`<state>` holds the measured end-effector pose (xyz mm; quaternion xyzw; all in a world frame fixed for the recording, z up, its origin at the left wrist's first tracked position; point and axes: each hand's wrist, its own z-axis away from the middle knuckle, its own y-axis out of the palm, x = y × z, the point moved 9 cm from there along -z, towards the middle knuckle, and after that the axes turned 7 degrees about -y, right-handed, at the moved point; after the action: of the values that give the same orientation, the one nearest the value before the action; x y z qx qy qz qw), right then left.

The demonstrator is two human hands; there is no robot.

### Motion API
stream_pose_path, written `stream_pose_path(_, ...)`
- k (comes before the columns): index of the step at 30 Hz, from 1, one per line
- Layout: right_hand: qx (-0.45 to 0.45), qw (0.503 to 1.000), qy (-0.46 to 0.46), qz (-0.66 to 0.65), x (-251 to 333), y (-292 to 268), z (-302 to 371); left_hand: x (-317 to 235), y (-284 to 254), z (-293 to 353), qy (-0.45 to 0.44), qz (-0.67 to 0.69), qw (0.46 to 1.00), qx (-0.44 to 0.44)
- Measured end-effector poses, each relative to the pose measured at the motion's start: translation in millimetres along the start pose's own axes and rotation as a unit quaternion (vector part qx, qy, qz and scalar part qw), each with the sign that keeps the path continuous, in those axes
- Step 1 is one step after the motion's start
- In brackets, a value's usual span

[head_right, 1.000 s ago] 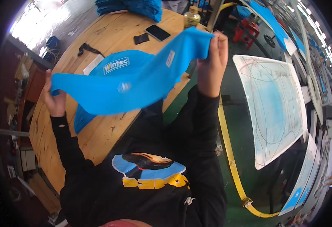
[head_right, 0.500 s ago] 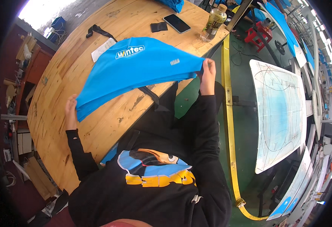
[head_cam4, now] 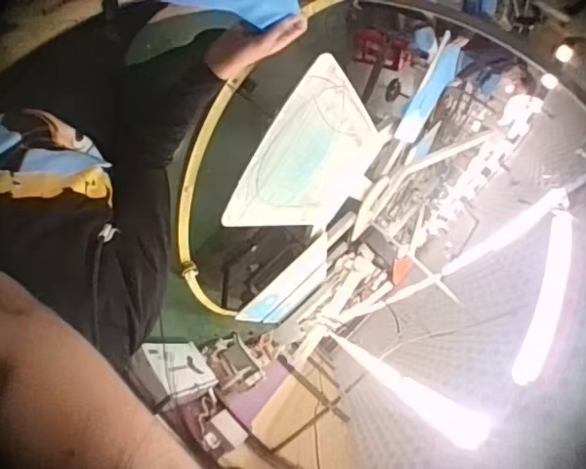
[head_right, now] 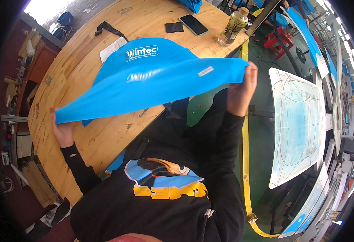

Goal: Placing blue hat fabric panels onto a screen printing machine and inspecting them.

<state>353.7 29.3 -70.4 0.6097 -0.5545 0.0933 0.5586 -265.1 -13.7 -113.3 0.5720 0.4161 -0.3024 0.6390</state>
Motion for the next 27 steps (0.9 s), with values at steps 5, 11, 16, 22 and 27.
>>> stream_pose_path(5, 0.018, 0.999, 0.014, -0.023, -0.7, 20.6, -28.9, -31.0, 28.2, -17.2, 0.046, 0.080, 0.996, -0.003)
stream_pose_path(11, 0.066, 0.998, -0.002, -0.014, -19.8, 59.5, -81.5, -53.3, 35.1, -78.1, 0.089, 0.109, 0.990, 0.034)
stream_pose_path(16, 0.095, 0.994, -0.044, -0.013, -9.0, 67.0, -80.2, -68.1, 25.1, -60.1, 0.139, 0.010, 0.989, -0.044)
stream_pose_path(22, 0.005, 0.991, 0.115, 0.074, -107.2, -30.1, -23.9, 23.2, -19.9, -44.9, 0.011, -0.178, 0.979, -0.101)
stream_pose_path(27, -0.083, 0.966, 0.196, 0.145, -148.5, -91.7, 23.5, 74.9, -37.8, -22.4, -0.021, -0.358, 0.931, -0.071)
